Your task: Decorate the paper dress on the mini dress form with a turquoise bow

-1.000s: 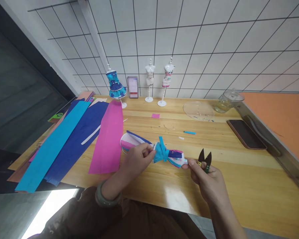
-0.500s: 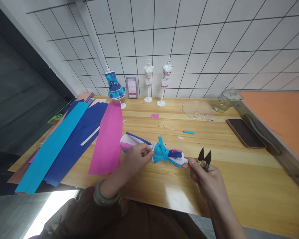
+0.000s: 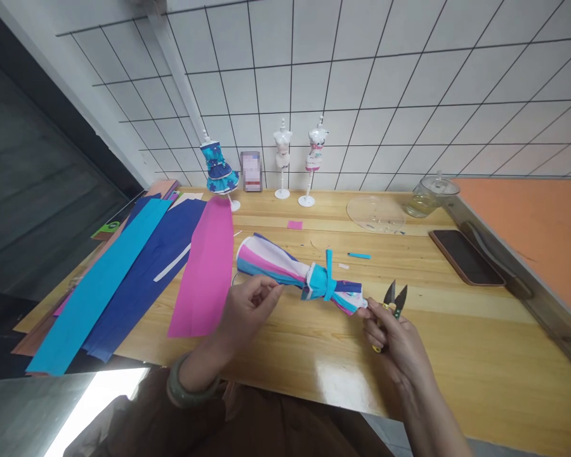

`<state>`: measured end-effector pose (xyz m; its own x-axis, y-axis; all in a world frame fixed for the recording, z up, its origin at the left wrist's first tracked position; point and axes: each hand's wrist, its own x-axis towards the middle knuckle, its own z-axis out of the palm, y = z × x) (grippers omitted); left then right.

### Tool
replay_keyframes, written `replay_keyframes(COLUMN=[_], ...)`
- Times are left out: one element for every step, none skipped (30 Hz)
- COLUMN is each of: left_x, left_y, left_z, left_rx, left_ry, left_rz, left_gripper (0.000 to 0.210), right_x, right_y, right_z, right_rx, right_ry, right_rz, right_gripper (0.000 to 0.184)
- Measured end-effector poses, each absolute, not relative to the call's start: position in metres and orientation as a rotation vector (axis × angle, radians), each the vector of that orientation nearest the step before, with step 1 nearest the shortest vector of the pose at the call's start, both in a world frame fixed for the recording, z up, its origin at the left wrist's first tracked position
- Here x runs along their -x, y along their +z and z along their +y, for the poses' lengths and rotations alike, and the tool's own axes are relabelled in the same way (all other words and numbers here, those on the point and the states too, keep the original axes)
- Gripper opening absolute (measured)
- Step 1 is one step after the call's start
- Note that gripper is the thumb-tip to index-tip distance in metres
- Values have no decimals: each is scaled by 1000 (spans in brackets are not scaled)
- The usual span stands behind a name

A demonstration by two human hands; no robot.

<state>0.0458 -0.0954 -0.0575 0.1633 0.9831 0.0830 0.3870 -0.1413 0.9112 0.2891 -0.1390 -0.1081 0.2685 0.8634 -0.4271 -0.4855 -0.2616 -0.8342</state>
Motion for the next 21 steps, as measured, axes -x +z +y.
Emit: replay_keyframes(left_x=[-48,-51,-54,-58,-61,-63,-64,-64,-63,-61,-58,-56,-54,-53,-53,-53,-54,-56,-57,-58,-59], left_y=[-61,-66,-70,-75,-78,-81,-83,-83,-83,-82,-80,-78,-75,-73,-71,-69,-68,-67,-67,-66,-67], left_z=[-97,-99,-100,-101,-102,-103,-103,-103,-103,-102,-101,-100,-98,-95,-92,-89,-86,-83,-81,-78,-76], left_rx=[-1607,-1550,-1493,-1445,-1420,-1429,-1478,-1575,-1720,-1905,-2114,-2326,-2520,-2684,-2813,-2912,-2990,-3046,-3082,-3104,-3113], left_ry=[934,896,859,829,811,810,825,859,906,962,1030,1107,1179,1229,1252,1246,1203,1144,1090,1048,1009], left_rz=[1301,1272,1245,1228,1222,1229,1248,1275,1303,1321,1315,1280,1234,1194,1174,1175,1191,1208,1215,1208,1202], left_gripper=[25,26,26,27,27,27,26,24,22,19,16,13,10,14,21,28,33,35,34,33,33], right_x=[-290,-290,-290,-290,-292,-294,-296,-300,-304,-308,-312,-314,-316,-317,-316,-315,-313,-311,-308,-306,-304], right_y=[-109,-110,-110,-109,-108,-107,-105,-102,-100,-97,-94,-92,-91,-90,-89,-90,-91,-92,-93,-95,-96], right_z=[-138,-136,-135,-135,-134,-134,-134,-134,-134,-135,-135,-136,-136,-137,-138,-139,-139,-140,-141,-142,-143], right_rx=[1249,1228,1210,1198,1193,1194,1198,1202,1208,1215,1223,1235,1249,1262,1274,1286,1299,1312,1324,1335,1344], right_ry=[1359,1367,1376,1385,1394,1396,1390,1373,1344,1308,1274,1247,1229,1218,1217,1221,1230,1246,1266,1285,1305], right_rz=[-384,-366,-353,-349,-353,-360,-368,-372,-370,-367,-366,-372,-383,-400,-422,-445,-470,-497,-524,-546,-563], right_gripper=[30,29,28,28,28,28,29,30,31,30,30,29,28,28,28,29,31,32,33,34,35])
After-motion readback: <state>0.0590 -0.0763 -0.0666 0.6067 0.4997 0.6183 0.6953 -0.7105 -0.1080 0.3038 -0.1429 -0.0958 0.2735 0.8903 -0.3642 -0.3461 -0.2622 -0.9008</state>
